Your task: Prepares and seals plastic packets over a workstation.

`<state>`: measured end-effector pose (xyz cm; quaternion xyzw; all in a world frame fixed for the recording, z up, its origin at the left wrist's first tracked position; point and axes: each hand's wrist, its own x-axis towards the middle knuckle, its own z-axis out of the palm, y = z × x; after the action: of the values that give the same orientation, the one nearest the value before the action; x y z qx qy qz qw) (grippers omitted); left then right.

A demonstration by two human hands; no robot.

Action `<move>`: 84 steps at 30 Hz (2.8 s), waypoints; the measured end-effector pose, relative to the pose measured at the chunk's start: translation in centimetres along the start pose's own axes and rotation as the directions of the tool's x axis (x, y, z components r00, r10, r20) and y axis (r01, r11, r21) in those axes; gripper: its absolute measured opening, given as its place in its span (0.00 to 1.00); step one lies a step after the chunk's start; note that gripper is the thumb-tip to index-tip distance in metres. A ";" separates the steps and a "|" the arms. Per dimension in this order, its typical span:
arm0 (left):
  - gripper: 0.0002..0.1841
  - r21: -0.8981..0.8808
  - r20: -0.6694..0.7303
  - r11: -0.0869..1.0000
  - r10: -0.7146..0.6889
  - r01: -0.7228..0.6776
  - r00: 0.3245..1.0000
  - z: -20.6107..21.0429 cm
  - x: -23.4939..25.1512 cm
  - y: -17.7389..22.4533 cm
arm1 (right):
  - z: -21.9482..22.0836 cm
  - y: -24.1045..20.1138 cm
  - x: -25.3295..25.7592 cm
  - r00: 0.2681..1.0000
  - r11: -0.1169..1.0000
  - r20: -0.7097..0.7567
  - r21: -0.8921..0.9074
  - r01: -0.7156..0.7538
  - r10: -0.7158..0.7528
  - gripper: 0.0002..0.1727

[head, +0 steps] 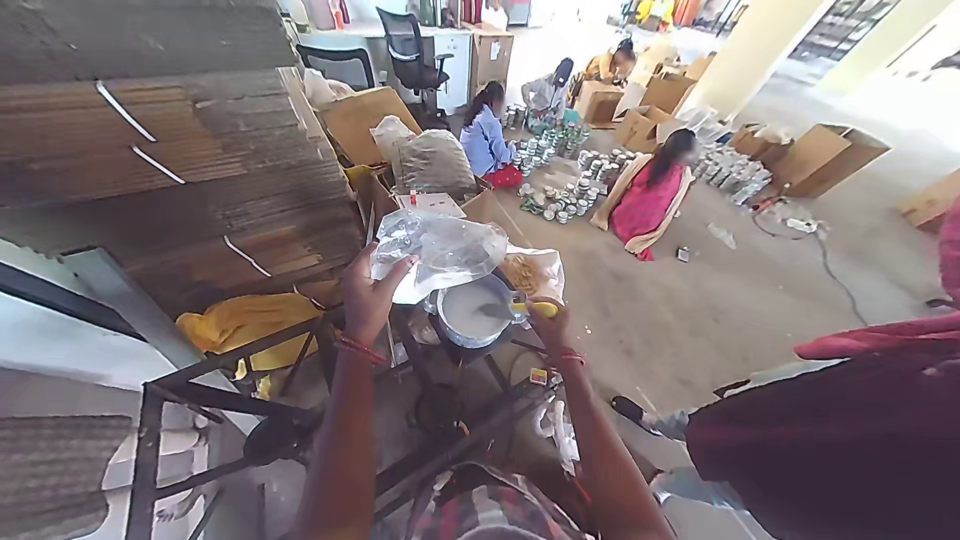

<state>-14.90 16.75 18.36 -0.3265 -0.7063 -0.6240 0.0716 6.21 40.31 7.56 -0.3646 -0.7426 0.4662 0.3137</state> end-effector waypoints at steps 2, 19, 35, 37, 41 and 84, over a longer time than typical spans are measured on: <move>0.24 0.009 0.000 1.000 0.001 -0.001 1.000 -0.1 0.0 0.3 | 1.2 -0.3 0.3 0.999 0.997 -0.026 0.061 -0.038 0.040 0.11; 0.28 0.085 0.022 0.995 -0.057 0.055 0.998 -0.4 -1.5 -0.9 | 0.5 -3.2 0.1 0.976 0.987 0.169 0.064 -0.148 0.135 0.12; 0.25 0.052 0.034 0.997 -0.054 0.052 0.998 0.3 -1.7 -1.3 | 0.1 -2.7 1.2 0.994 0.993 -0.001 -0.042 -0.111 0.111 0.14; 0.26 0.034 0.050 0.996 -0.080 0.078 0.996 0.5 -1.7 -1.3 | 1.3 -2.3 1.4 0.998 0.997 0.000 -0.050 -0.067 0.067 0.15; 0.25 0.003 0.052 0.996 -0.093 0.093 0.994 0.9 -1.4 -1.4 | 0.8 -3.6 0.6 0.982 0.996 0.164 -0.008 -0.090 0.090 0.12; 0.26 0.104 0.104 0.985 -0.146 0.135 0.984 1.8 -1.0 -1.8 | 0.3 -3.1 0.8 0.991 0.991 0.030 0.008 -0.134 0.133 0.13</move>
<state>-14.64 18.01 15.97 -0.3062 -0.7597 -0.5737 0.0038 4.76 39.89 10.36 -0.4051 -0.7187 0.4949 0.2727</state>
